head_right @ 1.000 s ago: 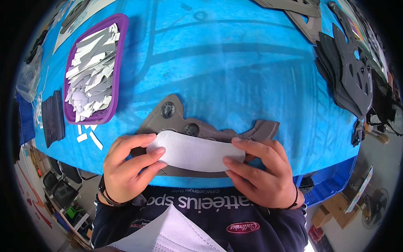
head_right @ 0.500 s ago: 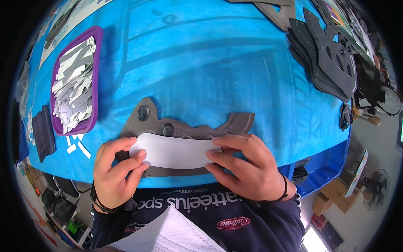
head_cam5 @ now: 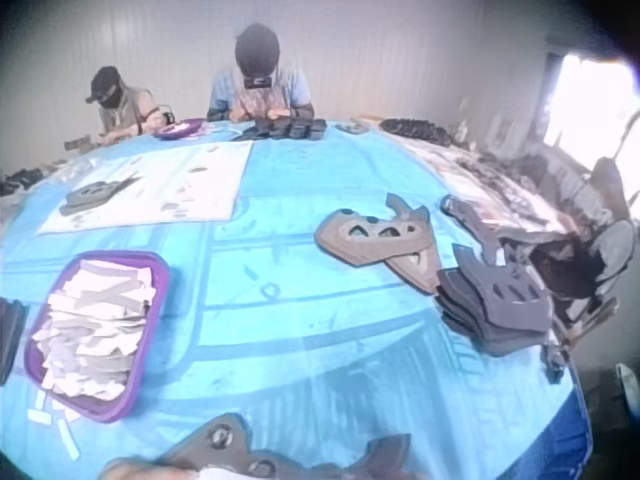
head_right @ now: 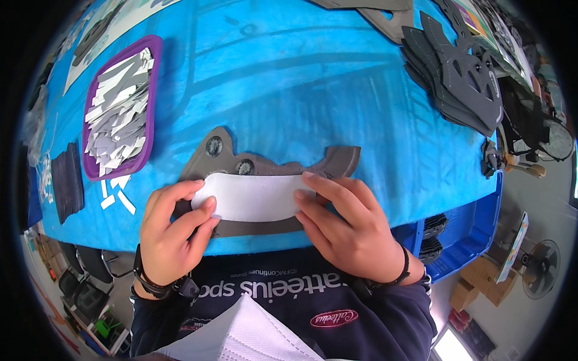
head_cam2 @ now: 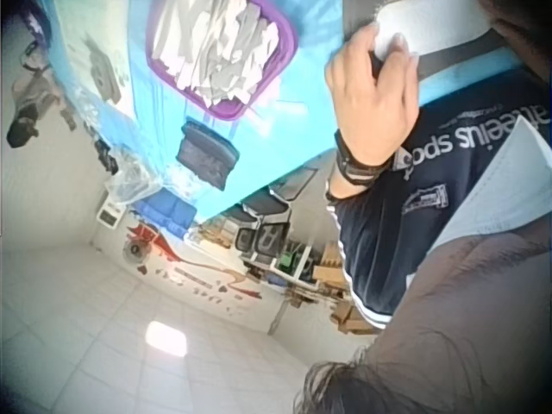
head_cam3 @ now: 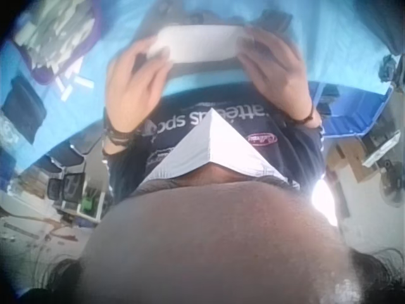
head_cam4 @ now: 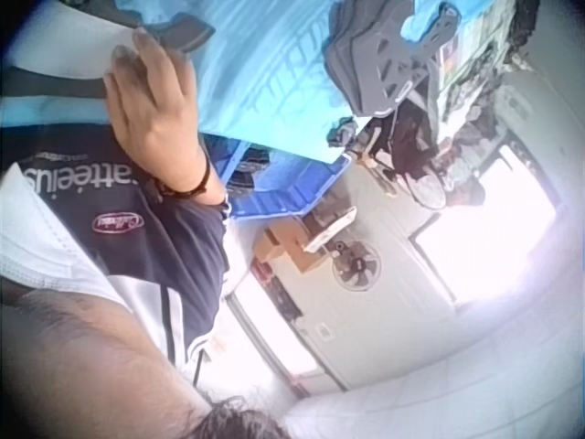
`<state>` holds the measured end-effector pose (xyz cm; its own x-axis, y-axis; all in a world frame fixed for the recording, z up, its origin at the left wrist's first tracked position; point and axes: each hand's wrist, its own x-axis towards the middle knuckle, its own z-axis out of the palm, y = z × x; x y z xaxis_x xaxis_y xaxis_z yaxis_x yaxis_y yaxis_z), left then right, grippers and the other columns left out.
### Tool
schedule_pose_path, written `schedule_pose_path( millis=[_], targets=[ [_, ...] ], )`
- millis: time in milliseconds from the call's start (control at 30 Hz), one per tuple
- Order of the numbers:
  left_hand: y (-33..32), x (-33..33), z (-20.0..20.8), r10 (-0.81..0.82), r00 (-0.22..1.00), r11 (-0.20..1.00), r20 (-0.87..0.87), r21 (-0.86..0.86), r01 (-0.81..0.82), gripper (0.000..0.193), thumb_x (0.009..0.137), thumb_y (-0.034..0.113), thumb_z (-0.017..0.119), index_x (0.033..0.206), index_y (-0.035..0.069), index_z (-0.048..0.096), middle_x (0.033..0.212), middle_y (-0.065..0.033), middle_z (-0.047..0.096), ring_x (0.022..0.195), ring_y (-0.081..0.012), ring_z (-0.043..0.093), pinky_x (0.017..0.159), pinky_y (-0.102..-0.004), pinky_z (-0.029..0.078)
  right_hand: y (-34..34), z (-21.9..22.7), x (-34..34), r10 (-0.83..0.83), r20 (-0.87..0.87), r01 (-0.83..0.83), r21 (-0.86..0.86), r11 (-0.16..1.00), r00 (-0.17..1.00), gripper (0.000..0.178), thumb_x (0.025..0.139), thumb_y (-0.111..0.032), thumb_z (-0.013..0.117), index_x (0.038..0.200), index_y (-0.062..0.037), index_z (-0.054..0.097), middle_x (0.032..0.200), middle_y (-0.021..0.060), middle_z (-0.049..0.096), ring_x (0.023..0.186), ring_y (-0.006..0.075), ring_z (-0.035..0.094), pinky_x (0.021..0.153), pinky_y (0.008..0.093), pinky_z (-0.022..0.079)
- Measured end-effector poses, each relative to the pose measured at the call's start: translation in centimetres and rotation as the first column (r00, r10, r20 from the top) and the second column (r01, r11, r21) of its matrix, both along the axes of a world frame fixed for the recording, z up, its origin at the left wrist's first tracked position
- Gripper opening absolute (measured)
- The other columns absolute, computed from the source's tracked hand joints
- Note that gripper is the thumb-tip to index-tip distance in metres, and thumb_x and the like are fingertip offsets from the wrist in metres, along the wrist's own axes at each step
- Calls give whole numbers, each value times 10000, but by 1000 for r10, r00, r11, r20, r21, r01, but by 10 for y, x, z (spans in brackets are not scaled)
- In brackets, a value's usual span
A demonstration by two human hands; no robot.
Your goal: Applying adhesive strips to pre-cut shoe components and organizing them.
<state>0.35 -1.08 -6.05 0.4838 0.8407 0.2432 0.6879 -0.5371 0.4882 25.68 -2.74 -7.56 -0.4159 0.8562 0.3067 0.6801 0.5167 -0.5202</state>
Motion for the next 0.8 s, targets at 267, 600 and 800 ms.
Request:
schedule_pose_path(
  millis=[267, 600, 800],
  targets=[
    [-14, 9, -1, -191, 977, 978, -98, -105, 181, 478, 670, 176, 701, 1042, -75, 538, 1169, -154, 470, 1043, -296, 486, 860, -364, 427, -10, 7, -26, 109, 226, -111, -4, 994, 968, 527, 659, -202, 670, 1114, 29, 539, 1231, 120, 481, 1032, 242, 497, 880, 347, 417],
    [-18, 22, -20, -18, 917, 930, -399, 330, 162, 501, 680, 58, 539, 1164, -61, 490, 1253, -123, 454, 1000, -255, 477, 825, -328, 441, -7, -14, -56, -57, 500, -168, 393, 904, 864, 424, 713, -99, 500, 1086, 100, 533, 1152, 208, 506, 1029, 262, 505, 907, 316, 422],
    [-32, 8, -24, 102, 965, 965, -240, 258, -37, 780, 522, 116, 711, 1242, 14, 430, 1272, -121, 457, 1132, -261, 455, 896, -343, 410, -22, -6, -39, -113, 376, 50, 173, 984, 920, 668, 592, -96, 671, 1194, 80, 440, 1246, 217, 446, 1150, 336, 451, 982, 397, 358]
  ],
)
